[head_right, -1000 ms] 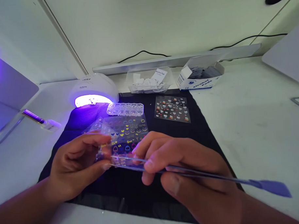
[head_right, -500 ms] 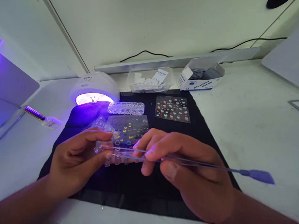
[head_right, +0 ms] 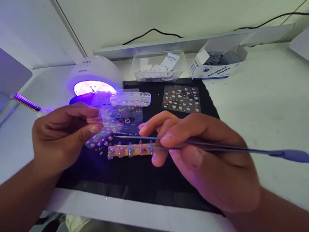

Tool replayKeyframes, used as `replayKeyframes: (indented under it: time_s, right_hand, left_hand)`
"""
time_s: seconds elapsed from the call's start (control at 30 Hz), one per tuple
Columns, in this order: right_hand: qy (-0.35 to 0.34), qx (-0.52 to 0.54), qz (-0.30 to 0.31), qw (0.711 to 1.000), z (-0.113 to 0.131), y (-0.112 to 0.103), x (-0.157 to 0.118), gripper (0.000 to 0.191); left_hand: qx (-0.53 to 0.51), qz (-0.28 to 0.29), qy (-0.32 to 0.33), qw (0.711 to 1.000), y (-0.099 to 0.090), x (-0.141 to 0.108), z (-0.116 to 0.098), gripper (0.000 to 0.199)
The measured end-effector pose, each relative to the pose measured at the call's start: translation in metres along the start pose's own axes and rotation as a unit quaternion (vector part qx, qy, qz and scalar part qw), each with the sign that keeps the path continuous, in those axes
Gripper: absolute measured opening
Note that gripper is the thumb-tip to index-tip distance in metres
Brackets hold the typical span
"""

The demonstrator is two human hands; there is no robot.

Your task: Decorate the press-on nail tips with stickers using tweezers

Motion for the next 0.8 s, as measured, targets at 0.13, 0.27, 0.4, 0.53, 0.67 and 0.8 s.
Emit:
replayKeyframes:
  time_s: [0.13,0.27,0.4,0.53,0.67,0.8]
  right_hand:
    - [-0.003,-0.012,-0.02,1.0,-0.002,0.001,-0.004,0.015]
    - [-0.022,-0.032,0.005,0.999,-0.002,0.006,-0.005,0.021]
    - [-0.016,-0.036,-0.031,0.999,-0.002,0.009,-0.006,0.021]
    - [-0.025,-0.03,-0.023,0.999,0.0,0.009,-0.005,0.017]
    - [-0.038,-0.001,0.007,0.999,0.0,0.007,-0.002,0.012]
    - [-0.019,0.005,-0.012,1.0,-0.002,0.006,-0.002,0.013]
  left_hand:
    - [-0.015,0.025,-0.022,0.999,0.003,0.002,-0.001,0.026]
    - [-0.034,0.093,-0.016,0.995,0.01,0.002,-0.007,0.022]
    - [-0.063,0.111,-0.023,0.992,0.014,0.0,-0.009,0.024]
    - [-0.109,0.095,-0.073,0.987,0.014,-0.004,-0.006,0.037]
    - [-0.092,0.091,-0.05,0.99,0.013,-0.005,-0.006,0.041]
    - [-0.123,0.074,-0.072,0.987,0.014,-0.004,-0.009,0.045]
Point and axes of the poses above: each hand's wrist, its own x-axis towards the middle knuckle, its own y-axis out of the palm, z = x × y, the point moved 1 cm from there along x, towards the middle knuckle, and after that the axes turned 13 degrees about y, right-handed, at the moved point
